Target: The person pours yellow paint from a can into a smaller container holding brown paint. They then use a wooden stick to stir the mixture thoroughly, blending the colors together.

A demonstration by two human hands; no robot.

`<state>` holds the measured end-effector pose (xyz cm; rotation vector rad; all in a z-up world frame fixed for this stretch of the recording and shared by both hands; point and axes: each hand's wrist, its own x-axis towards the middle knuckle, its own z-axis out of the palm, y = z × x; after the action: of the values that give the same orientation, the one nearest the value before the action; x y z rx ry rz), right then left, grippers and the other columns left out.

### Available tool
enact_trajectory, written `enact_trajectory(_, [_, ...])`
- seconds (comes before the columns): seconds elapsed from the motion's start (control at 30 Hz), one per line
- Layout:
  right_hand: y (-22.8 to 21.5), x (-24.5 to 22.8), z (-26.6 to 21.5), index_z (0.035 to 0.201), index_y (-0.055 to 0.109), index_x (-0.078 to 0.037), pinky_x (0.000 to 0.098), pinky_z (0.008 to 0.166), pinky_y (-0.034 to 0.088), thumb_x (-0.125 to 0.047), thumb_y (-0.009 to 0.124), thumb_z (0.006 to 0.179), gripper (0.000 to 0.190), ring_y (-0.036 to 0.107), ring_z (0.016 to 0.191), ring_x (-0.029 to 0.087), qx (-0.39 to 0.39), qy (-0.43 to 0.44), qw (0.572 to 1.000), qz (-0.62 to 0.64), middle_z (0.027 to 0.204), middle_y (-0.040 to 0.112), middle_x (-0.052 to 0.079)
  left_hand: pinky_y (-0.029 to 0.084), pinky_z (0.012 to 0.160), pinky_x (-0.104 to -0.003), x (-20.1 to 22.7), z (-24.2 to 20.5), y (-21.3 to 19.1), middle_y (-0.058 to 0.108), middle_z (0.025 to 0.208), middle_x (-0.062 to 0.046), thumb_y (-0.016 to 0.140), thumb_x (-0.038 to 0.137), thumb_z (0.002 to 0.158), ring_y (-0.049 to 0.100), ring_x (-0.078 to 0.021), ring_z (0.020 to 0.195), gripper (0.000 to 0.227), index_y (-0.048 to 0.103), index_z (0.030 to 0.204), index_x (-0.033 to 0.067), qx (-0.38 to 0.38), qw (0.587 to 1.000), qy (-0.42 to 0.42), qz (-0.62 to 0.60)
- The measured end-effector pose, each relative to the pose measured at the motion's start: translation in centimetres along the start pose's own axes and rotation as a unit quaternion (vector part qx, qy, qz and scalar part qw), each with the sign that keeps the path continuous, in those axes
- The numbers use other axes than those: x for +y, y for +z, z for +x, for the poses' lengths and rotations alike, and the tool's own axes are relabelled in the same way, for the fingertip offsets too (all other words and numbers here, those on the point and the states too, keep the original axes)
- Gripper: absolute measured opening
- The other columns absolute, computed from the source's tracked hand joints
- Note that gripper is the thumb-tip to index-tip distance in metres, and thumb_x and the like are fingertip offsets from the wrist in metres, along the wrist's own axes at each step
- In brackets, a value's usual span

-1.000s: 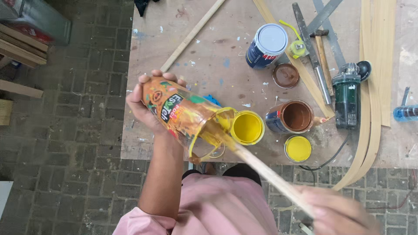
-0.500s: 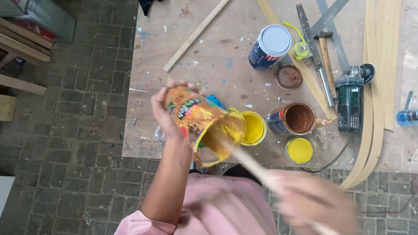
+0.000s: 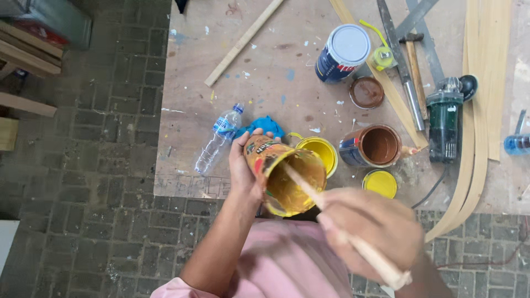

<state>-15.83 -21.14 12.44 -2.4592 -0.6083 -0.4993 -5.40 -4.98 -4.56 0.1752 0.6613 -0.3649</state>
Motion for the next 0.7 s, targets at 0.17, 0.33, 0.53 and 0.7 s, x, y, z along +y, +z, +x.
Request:
enact_trajectory(0.17, [-0.1, 0.2, 0.0, 0.089, 0.073, -0.009, 0.0259, 0.067, 0.057, -0.011, 0.065, 0.088, 0.008, 0.072, 0.079, 0.013, 0.023, 0.012, 1.0, -0.011, 0.097, 0.074, 0.005, 0.054, 0.083, -0.045, 0.2, -0.4, 0.1, 0.063, 0.084, -0.011, 0.061, 0.03, 0.088, 0.064, -0.0318, 0.083, 0.022, 0.063, 0.085, 0.0086, -0.006, 1.0, -0.026, 0.002])
enact_trajectory(0.33, [-0.2, -0.1, 0.8, 0.084, 0.071, -0.008, 0.0259, 0.068, 0.057, -0.011, 0.059, 0.089, 0.013, 0.072, 0.077, 0.014, 0.029, 0.025, 0.999, 0.009, 0.093, 0.073, 0.007, 0.054, 0.082, -0.046, -0.2, -0.1, -0.6, 0.066, 0.092, -0.017, 0.061, 0.033, 0.09, 0.067, -0.0359, 0.084, 0.026, 0.061, 0.094, 0.0074, -0.019, 0.998, -0.053, 0.039])
enact_trajectory(0.53, [0.9, 1.4, -1.1, 0.084, 0.069, -0.014, 0.0261, 0.07, 0.061, -0.027, 0.054, 0.092, 0.021, 0.075, 0.083, 0.018, 0.055, 0.041, 0.995, 0.074, 0.089, 0.074, 0.005, 0.055, 0.079, -0.041, -0.4, -0.1, -0.6, 0.067, 0.093, -0.016, 0.06, 0.037, 0.094, 0.066, -0.0289, 0.082, 0.029, 0.062, 0.098, 0.0085, 0.04, 0.994, -0.076, 0.07])
enact_trajectory(0.7, [0.4, 1.4, -1.3, 0.084, 0.07, -0.015, 0.0267, 0.068, 0.06, -0.025, 0.056, 0.09, 0.018, 0.073, 0.078, 0.016, 0.031, 0.035, 0.999, 0.022, 0.092, 0.074, 0.005, 0.055, 0.08, -0.041, -0.3, 0.3, -1.1, 0.068, 0.09, -0.015, 0.058, 0.04, 0.096, 0.068, -0.028, 0.081, 0.032, 0.063, 0.097, 0.0091, 0.004, 0.991, -0.102, 0.085])
